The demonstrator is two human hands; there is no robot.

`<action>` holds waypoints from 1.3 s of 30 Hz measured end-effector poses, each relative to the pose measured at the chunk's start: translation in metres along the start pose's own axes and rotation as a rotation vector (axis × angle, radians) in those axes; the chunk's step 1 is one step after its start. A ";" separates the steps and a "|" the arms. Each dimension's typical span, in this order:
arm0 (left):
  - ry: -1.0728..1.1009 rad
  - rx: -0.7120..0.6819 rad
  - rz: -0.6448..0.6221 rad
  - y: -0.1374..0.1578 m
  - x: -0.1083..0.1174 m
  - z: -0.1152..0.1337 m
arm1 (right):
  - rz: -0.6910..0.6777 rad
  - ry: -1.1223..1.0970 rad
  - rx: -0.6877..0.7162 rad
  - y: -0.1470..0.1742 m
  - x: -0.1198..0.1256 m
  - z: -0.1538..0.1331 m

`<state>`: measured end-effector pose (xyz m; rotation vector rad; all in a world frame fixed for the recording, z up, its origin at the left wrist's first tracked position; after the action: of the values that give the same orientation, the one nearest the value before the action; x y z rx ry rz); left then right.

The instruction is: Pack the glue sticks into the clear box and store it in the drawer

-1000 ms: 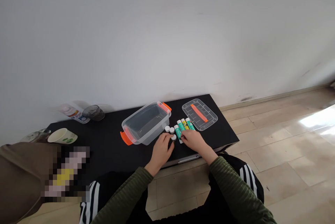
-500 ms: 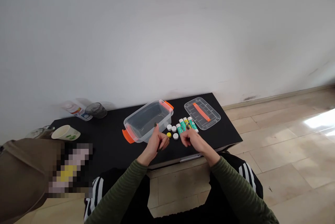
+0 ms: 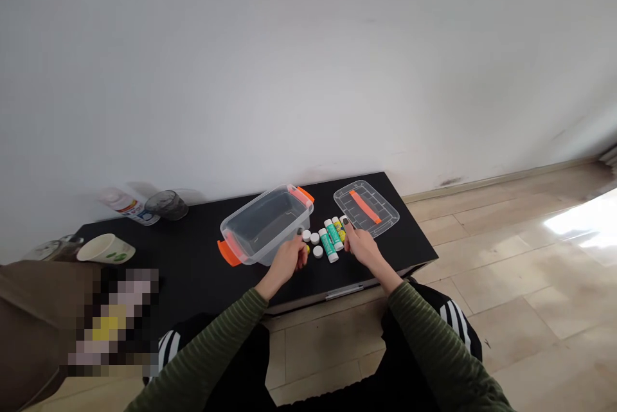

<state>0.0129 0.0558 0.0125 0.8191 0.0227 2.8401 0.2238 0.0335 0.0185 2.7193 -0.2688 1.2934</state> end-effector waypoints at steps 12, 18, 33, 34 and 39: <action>-0.548 -0.389 0.017 0.012 -0.035 0.000 | 0.102 0.478 -0.017 -0.025 0.002 0.018; -0.574 -0.394 0.035 0.010 -0.039 -0.006 | 0.046 0.544 -0.069 -0.021 -0.007 0.019; 0.590 0.135 0.166 0.011 0.006 -0.021 | 0.219 0.030 -0.086 -0.014 0.010 0.027; 0.751 0.220 0.128 0.011 0.004 -0.023 | 0.208 -0.119 -0.079 -0.011 0.009 0.023; 1.222 0.473 0.051 0.011 0.000 -0.019 | 0.050 -0.619 0.022 0.017 -0.007 -0.010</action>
<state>0.0013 0.0455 -0.0027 -0.9647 0.8325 2.9025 0.2087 0.0199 0.0200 3.0721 -0.3752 0.4232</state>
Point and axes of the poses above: each hand's wrist, its own y-axis away from the middle knuckle, its own x-axis out of the back of the hand, z = x × y, the point moved 8 cm from there along -y, towards the middle knuckle, and after that the axes turned 13 degrees about z, right-handed, at the moved point
